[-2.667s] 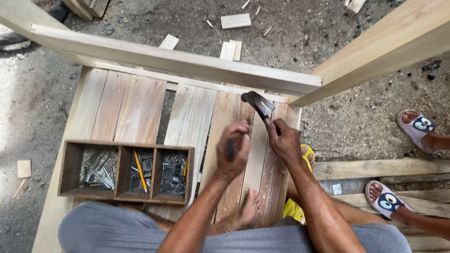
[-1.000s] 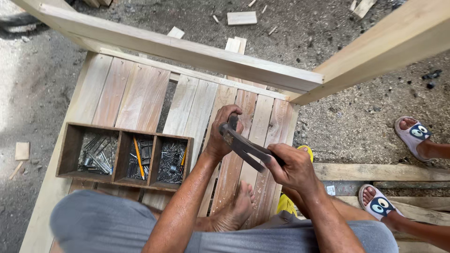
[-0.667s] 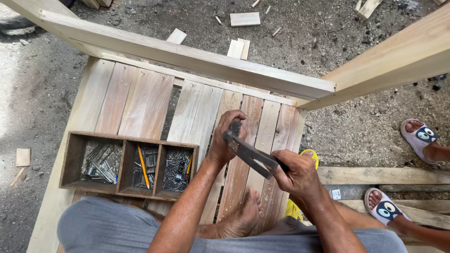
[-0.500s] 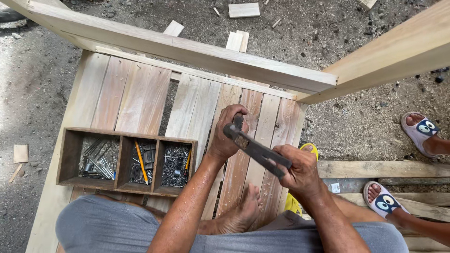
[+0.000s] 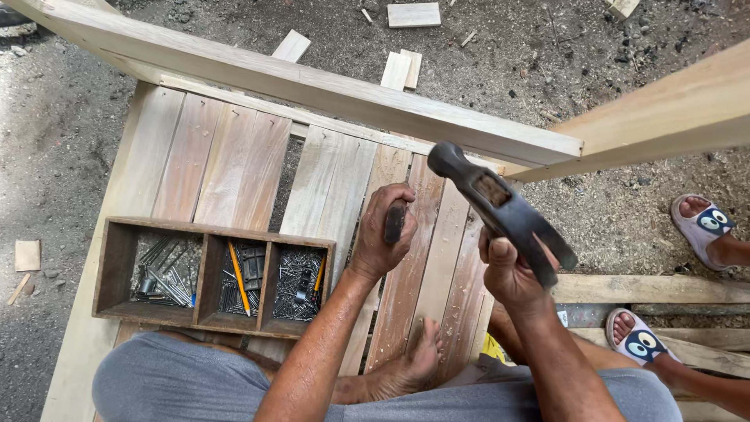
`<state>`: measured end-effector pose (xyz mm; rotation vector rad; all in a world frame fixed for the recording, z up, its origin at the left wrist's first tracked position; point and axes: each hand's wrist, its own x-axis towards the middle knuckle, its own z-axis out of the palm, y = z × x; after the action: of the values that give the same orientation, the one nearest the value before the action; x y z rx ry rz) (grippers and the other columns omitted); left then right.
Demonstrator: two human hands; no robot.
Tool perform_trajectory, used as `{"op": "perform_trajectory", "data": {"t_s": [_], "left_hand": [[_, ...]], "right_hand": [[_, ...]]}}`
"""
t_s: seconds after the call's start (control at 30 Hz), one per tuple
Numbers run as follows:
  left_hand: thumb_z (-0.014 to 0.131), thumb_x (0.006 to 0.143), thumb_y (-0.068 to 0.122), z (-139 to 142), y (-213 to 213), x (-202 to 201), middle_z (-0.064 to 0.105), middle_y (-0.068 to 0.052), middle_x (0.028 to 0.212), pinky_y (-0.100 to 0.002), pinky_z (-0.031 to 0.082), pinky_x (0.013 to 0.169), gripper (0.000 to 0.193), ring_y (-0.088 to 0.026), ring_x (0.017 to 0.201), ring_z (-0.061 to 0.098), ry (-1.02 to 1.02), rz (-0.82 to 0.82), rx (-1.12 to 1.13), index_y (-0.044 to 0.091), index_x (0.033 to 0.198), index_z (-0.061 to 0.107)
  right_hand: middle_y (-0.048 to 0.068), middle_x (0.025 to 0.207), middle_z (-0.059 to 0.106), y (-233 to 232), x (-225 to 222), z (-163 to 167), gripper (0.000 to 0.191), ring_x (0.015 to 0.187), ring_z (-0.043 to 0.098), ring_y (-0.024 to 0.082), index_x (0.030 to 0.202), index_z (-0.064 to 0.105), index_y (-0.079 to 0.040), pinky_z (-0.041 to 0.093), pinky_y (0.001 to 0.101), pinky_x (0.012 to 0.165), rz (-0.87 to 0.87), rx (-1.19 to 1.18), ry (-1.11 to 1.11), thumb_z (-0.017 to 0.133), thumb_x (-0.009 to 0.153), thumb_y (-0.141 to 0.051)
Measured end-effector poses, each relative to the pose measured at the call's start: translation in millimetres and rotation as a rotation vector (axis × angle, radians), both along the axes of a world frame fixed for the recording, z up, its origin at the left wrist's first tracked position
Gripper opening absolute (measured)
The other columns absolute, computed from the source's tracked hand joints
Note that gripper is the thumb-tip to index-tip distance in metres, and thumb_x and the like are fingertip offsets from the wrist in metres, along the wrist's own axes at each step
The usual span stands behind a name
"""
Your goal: The person sits on a slatted wooden frame, saws a thin wood strip with a hand saw, then hammers nails into the wooden slats using a claw hammer, taking nails from a wooden compartment box holding nails and pencils.
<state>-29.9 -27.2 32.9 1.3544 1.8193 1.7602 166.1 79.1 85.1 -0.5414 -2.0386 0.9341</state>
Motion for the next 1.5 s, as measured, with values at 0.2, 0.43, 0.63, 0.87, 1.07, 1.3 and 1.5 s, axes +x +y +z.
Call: {"op": "perform_trajectory", "data": {"t_s": [0.2,0.43,0.63,0.87,1.07,1.3,1.5], "left_hand": [[0.062,0.091,0.003,6,0,-1,0.062,-0.013,0.114,-0.042,0.054,0.102,0.031,-0.031,0.112,0.064,-0.032,-0.003,-0.024,0.007,0.120,0.052],[0.064,0.090,0.006,10,2,-9,0.062,-0.016,0.116,-0.043,0.052,0.100,0.032,-0.034,0.113,0.063,-0.023,-0.017,0.009,0.004,0.120,0.054],[0.064,0.090,0.003,7,-5,3,0.062,-0.014,0.116,-0.044,0.052,0.104,0.032,-0.035,0.115,0.063,0.002,-0.019,0.031,0.005,0.120,0.054],[0.063,0.094,0.006,12,-21,11,0.063,-0.015,0.126,-0.039,0.055,0.107,0.029,-0.028,0.121,0.066,-0.108,0.043,-0.066,0.006,0.122,0.057],[0.061,0.098,0.010,23,-4,14,0.068,-0.011,0.116,-0.037,0.064,0.096,0.026,-0.024,0.107,0.071,-0.014,-0.025,-0.017,0.010,0.123,0.060],[0.064,0.092,0.014,18,-31,-73,0.066,-0.006,0.119,-0.033,0.063,0.084,0.025,-0.014,0.103,0.069,-0.322,0.034,-0.085,0.016,0.117,0.059],[0.063,0.094,0.017,16,-34,-78,0.067,-0.004,0.115,-0.032,0.067,0.079,0.023,-0.012,0.099,0.070,-0.198,0.026,-0.123,0.016,0.117,0.060]], "right_hand": [[0.019,0.070,0.065,24,-74,-66,0.028,0.059,0.063,0.030,0.098,0.069,-0.003,0.049,0.0425,0.054,-0.098,-0.115,-0.579,0.066,0.105,-0.030],[0.021,0.069,0.063,15,-54,-69,0.026,0.059,0.065,0.033,0.093,0.067,-0.005,0.049,0.0438,0.055,-0.143,0.096,-0.338,0.063,0.103,-0.028],[0.019,0.065,0.062,19,-77,-71,0.026,0.058,0.063,0.034,0.092,0.067,-0.003,0.046,0.0427,0.051,-0.112,-0.054,-0.471,0.068,0.103,-0.026],[0.010,0.056,0.059,1,-67,-41,0.030,0.047,0.059,0.017,0.088,0.066,-0.005,0.044,0.0362,0.047,-0.127,-0.120,-0.338,0.065,0.104,-0.030],[0.003,0.061,0.062,-2,-62,-16,0.033,0.053,0.061,0.010,0.089,0.067,-0.007,0.046,0.0310,0.050,-0.134,-0.105,-0.241,0.063,0.107,-0.034],[-0.002,0.064,0.062,-8,-55,9,0.038,0.059,0.060,0.006,0.089,0.066,-0.007,0.047,0.0274,0.053,-0.090,-0.181,-0.160,0.061,0.111,-0.037],[-0.002,0.063,0.062,-18,-52,32,0.036,0.057,0.061,0.005,0.095,0.070,-0.006,0.047,0.0248,0.051,-0.030,-0.151,-0.171,0.060,0.109,-0.037]]}}
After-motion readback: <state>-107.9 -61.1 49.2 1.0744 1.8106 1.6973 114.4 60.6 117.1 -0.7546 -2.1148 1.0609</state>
